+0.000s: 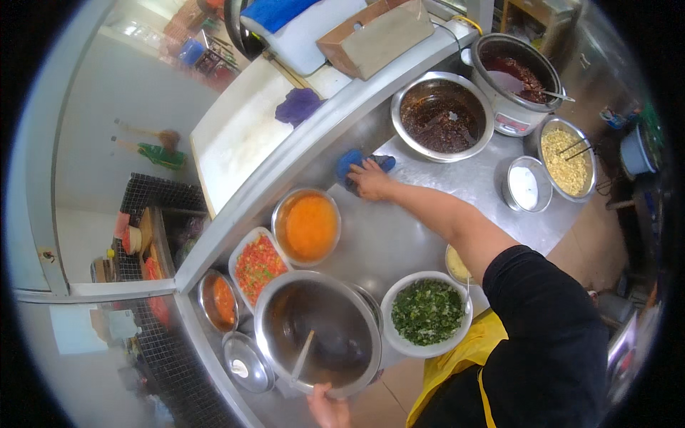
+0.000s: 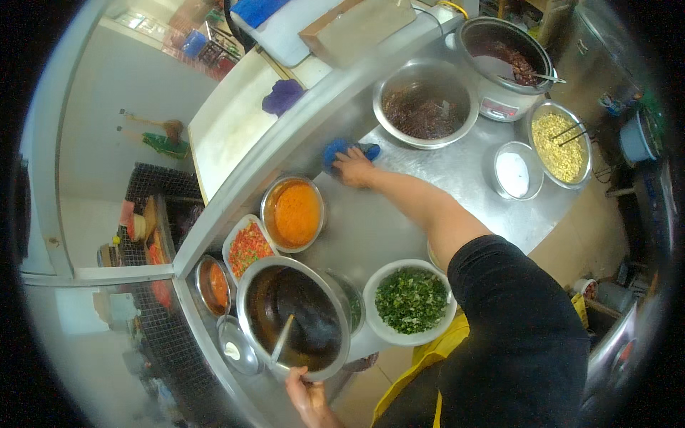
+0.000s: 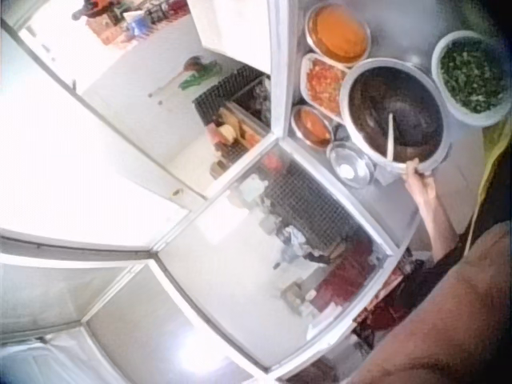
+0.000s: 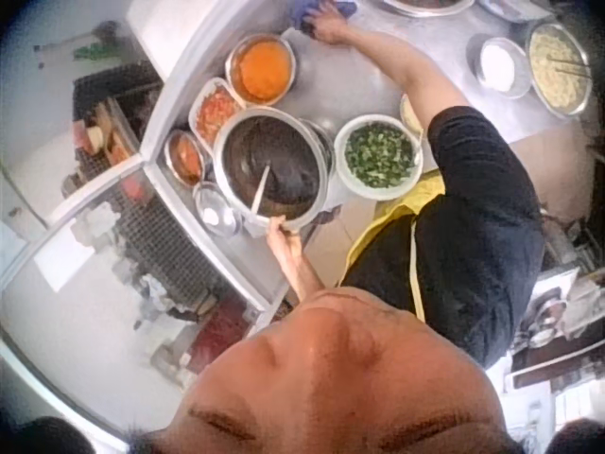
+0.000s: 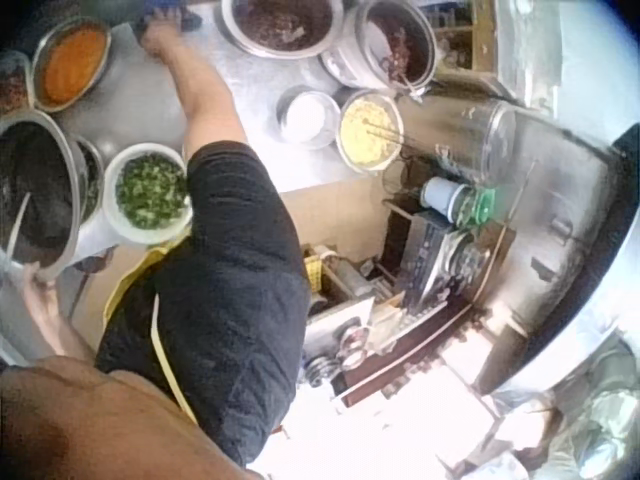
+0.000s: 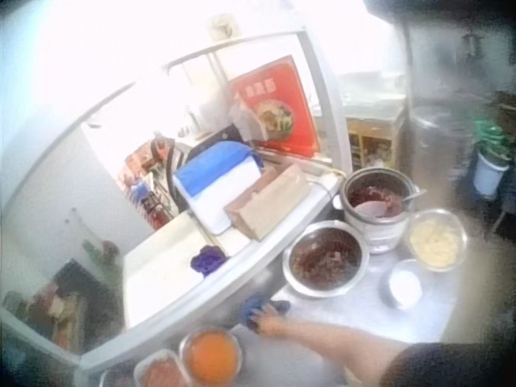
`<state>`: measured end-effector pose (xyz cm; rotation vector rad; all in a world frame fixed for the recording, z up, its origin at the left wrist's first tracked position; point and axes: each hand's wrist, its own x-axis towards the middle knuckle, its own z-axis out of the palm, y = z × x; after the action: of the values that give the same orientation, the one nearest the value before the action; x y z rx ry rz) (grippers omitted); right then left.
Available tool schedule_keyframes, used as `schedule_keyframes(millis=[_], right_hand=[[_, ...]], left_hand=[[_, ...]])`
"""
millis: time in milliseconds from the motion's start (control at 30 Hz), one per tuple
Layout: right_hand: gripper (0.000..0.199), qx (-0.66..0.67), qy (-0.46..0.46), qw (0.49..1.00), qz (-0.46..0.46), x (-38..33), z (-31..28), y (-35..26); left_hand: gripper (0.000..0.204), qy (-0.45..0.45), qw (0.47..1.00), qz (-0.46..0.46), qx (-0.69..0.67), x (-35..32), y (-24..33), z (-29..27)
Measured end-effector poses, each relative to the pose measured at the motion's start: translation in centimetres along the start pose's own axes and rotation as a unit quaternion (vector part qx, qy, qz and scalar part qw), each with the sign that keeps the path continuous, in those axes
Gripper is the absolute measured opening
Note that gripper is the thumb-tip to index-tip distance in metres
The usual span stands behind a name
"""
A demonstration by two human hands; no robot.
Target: The person washes noodles in a pot, then transfers them to a bowl with vegetables. They add broth and multiple toppings from containers on the counter, including sauces and chopped greens, then place the finished bowl on the serving counter.
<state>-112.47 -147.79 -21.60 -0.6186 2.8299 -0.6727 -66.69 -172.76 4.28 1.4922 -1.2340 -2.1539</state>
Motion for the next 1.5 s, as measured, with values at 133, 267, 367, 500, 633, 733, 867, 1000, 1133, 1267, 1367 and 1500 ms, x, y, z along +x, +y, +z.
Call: schedule_keyframes(millis=[133, 267, 367, 500, 633, 733, 867, 1000, 1133, 1267, 1367, 1500], right_hand=[[0.074, -0.036, 0.013, 0.997, -0.062, -2.2, 2.5, -2.1], [0.065, -0.023, -0.021, 0.990, -0.136, -6.0, 3.0, -3.4], [0.063, -0.035, -0.075, 0.972, -0.222, -8.6, 3.4, -3.4], [0.047, 0.049, -0.230, 0.873, -0.427, -10.8, 3.4, -0.9], [0.034, 0.096, -0.141, 0.930, -0.325, -8.9, 1.4, 3.1], [0.030, 0.132, 0.044, 0.979, -0.146, -4.3, -0.4, 5.9], [0.061, 0.178, 0.080, 0.978, 0.076, -5.5, 0.5, 7.9], [0.065, 0.093, 0.067, 0.992, 0.052, -12.6, -0.3, 10.1], [0.070, 0.142, 0.052, 0.987, 0.049, -19.9, -3.5, 12.1], [0.064, 0.180, 0.084, 0.967, 0.157, -25.8, -5.0, 12.1], [0.041, 0.240, 0.170, 0.942, 0.163, -29.7, -6.3, 11.2], [0.048, 0.101, 0.167, 0.969, 0.151, -33.4, -8.6, 9.6]], left_hand=[[0.029, 0.055, 0.997, 0.021, 0.051, -0.9, -0.4, 0.7], [0.033, 0.039, 0.995, 0.025, 0.087, -1.3, -0.7, 0.8], [0.031, 0.060, 0.994, 0.008, 0.093, -1.1, -1.2, 0.9], [0.030, 0.066, 0.993, -0.003, 0.093, -1.1, -2.4, 1.2], [0.031, 0.037, 0.994, -0.036, 0.095, -0.3, -3.8, 2.2], [0.030, 0.006, 0.993, -0.046, 0.112, 0.5, -4.6, 3.4], [0.040, -0.029, 0.976, 0.008, 0.218, 1.1, -6.3, 6.5], [0.048, -0.111, 0.984, -0.036, 0.133, 2.8, -8.2, 11.4], [0.035, -0.154, 0.976, -0.046, 0.145, 5.8, -10.4, 15.4], [0.024, -0.249, 0.966, -0.031, 0.066, 9.5, -13.7, 18.5], [0.029, -0.268, 0.941, 0.035, 0.204, 12.0, -14.9, 20.6], [0.023, -0.220, 0.959, -0.034, 0.178, 14.0, -16.4, 23.0]])
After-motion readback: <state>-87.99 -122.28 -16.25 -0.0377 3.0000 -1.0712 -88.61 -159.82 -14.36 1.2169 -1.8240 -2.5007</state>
